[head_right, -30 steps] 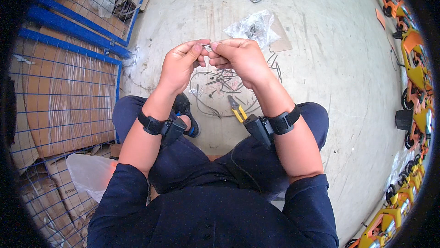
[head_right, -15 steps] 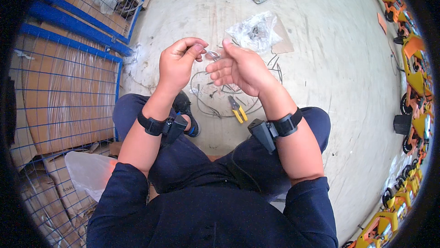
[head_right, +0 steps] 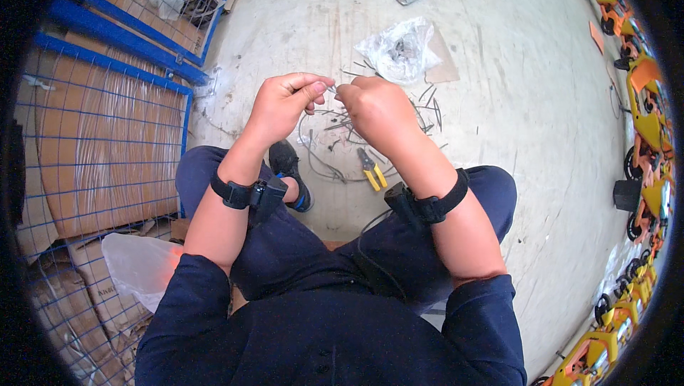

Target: The person strips the ends of several electrical wires using a wire stripper and then twists the exposed copper strands together by hand.

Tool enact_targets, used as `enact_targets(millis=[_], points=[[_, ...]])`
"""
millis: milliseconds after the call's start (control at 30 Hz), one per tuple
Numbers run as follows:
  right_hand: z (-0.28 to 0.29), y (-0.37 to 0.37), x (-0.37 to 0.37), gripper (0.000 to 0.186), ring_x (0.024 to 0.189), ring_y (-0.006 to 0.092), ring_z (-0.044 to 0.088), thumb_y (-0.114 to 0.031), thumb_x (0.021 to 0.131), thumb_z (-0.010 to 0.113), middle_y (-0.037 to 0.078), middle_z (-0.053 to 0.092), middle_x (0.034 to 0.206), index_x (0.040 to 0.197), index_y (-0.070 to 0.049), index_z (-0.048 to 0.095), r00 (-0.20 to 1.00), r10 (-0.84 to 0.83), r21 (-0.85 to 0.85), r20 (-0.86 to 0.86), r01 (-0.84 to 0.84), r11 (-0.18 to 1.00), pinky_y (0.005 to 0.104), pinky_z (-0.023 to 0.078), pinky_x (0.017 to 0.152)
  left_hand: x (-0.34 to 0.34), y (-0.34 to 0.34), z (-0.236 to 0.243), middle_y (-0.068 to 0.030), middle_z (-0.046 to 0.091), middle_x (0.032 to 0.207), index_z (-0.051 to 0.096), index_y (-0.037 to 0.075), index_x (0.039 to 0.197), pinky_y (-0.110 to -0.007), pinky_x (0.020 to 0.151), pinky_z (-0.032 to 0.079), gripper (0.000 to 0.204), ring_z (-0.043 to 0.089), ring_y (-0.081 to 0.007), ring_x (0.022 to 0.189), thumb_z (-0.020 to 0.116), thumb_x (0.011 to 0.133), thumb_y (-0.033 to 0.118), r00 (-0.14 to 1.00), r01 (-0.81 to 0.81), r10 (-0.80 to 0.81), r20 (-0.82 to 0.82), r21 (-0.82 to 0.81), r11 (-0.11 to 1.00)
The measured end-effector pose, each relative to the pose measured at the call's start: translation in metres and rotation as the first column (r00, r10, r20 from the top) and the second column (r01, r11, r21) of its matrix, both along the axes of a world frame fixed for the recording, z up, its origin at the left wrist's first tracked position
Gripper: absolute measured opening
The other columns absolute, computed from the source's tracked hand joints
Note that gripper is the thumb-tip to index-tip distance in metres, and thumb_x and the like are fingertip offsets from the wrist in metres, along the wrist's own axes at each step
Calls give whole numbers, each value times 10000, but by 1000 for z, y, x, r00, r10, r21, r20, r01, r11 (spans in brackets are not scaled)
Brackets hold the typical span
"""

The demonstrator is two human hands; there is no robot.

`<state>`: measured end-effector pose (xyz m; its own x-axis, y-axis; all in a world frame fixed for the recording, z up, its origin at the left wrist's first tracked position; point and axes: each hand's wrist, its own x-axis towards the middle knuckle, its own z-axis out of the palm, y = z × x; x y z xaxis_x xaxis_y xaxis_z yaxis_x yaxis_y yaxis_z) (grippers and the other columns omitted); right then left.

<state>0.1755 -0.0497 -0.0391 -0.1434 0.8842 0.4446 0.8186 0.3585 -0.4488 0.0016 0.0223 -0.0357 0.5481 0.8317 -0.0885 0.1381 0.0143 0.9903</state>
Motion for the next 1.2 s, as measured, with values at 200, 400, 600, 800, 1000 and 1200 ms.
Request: enact_targets(millis=[200,400,600,800,1000,1200], points=[[11,-5,-5,195,627,275,619,-209,920,572,109,646,733,892,-42,670,971,-49,-219,-235,-4,976,353,506,568,4,3,-6,-33,645,802,681,-12,914,-233,630,478,144,572,-81,718,596,923,104,998,-19,19,-51,-10,1000],[20,0,12,389,606,127,585,-336,986,510,22,611,709,985,26,652,46,-526,-340,-849,-810,478,262,514,605,5,-5,6,-39,653,810,673,-11,906,-244,665,493,116,588,-90,744,593,912,73,997,-53,31,65,372,927],[9,2,0,210,601,151,601,-203,908,638,44,615,682,977,-9,680,582,-236,-453,-778,-259,853,288,505,583,6,-4,7,-38,657,810,674,-7,926,-245,677,501,119,598,-113,708,601,914,87,996,-86,90,-11,198,976],[-8,4,-17,177,632,271,602,-82,728,672,78,567,651,904,-73,685,990,-100,272,-102,125,954,386,482,533,2,4,-17,-82,676,867,644,-27,998,-277,711,531,232,642,-160,752,579,953,191,994,-8,52,100,-399,917],[-23,10,-23,184,659,265,592,-83,724,624,75,573,686,898,-48,673,978,-206,227,34,194,954,369,484,562,11,-4,-16,-136,668,984,603,-52,1071,-342,798,550,252,672,-216,888,513,977,164,971,-86,191,146,-529,844],[-28,6,-38,237,751,270,567,-84,745,599,102,551,798,960,1,648,975,-174,138,136,155,978,376,483,603,10,-5,-22,-141,654,1036,593,-42,1100,-334,834,537,239,666,-222,923,495,979,139,976,-90,173,131,-482,871]])
